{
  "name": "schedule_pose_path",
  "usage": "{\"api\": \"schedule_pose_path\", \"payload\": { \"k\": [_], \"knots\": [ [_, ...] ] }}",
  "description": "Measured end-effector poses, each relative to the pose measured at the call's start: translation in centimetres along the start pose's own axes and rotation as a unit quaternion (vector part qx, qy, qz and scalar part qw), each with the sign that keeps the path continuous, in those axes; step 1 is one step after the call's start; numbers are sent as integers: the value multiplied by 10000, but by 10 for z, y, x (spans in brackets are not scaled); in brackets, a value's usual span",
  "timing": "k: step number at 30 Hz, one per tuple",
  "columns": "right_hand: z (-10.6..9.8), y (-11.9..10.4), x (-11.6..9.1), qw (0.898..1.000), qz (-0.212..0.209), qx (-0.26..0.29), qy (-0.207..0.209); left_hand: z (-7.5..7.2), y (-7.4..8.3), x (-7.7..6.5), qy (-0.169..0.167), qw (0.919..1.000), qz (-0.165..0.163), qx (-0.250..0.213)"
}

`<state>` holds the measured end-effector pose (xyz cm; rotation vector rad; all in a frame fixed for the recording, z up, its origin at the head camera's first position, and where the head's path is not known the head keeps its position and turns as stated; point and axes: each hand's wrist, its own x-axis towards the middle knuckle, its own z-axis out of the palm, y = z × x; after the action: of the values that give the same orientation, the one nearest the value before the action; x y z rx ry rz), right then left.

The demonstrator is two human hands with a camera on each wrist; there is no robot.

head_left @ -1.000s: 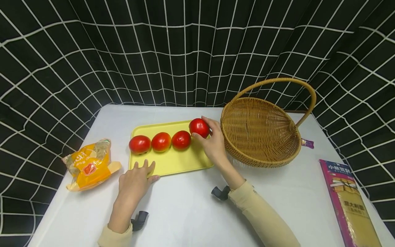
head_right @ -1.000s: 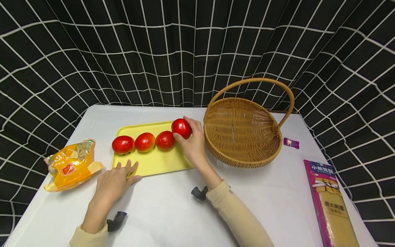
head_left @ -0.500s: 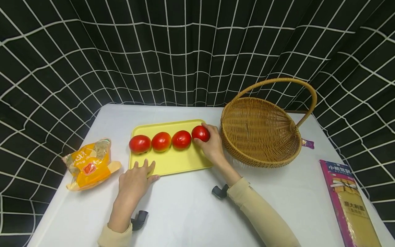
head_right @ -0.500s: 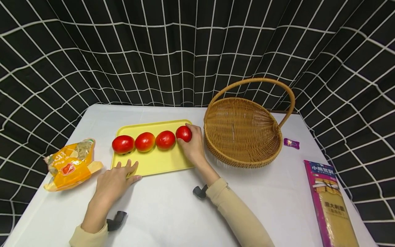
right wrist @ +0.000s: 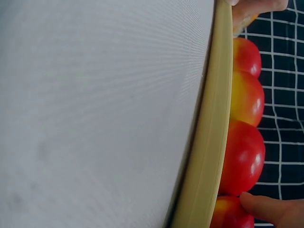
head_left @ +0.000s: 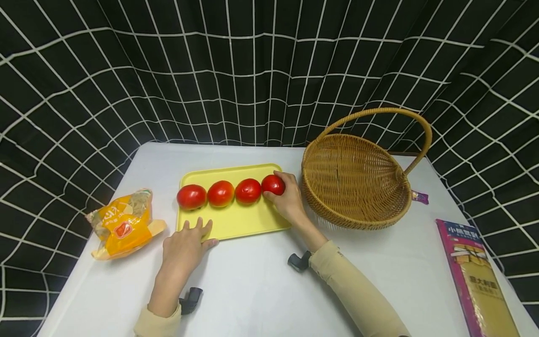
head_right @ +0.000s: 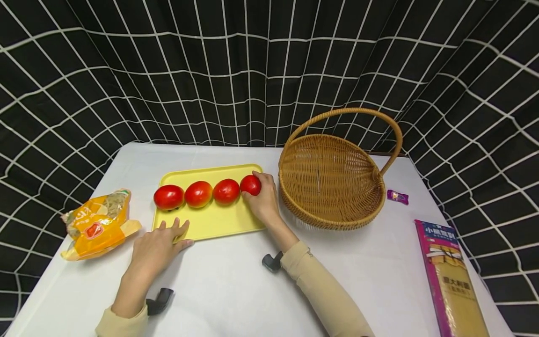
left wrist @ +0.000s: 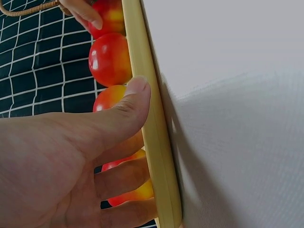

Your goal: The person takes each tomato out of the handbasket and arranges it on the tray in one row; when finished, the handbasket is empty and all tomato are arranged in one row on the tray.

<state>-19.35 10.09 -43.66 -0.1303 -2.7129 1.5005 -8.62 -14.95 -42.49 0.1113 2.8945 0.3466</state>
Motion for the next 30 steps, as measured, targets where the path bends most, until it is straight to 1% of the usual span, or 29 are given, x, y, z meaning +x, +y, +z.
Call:
{"api": "schedule_pose_path", "payload": {
  "k": [4, 9, 15, 20, 26, 30],
  "knots": [
    [0, 0, 0, 10000, 12, -75, -39, 1, 0, 0, 19, 10000, -5, 14],
    [1, 0, 2, 9998, 124, -135, -71, 1, 0, 0, 43, 10000, 16, -16],
    [0, 1, 3, 9998, 168, -99, -104, 1, 1, -1, 80, 10000, 3, -24],
    [-2, 1, 1, 9996, 189, -118, -187, 1, 2, -1, 45, 10000, -24, -58],
    [-4, 0, -2, 9996, 106, -138, -217, 0, 2, 0, 23, 9999, -60, -112],
    [-6, -1, -4, 9998, -44, -151, -116, -1, 2, -2, 41, 9997, -93, -205]
  ]
}}
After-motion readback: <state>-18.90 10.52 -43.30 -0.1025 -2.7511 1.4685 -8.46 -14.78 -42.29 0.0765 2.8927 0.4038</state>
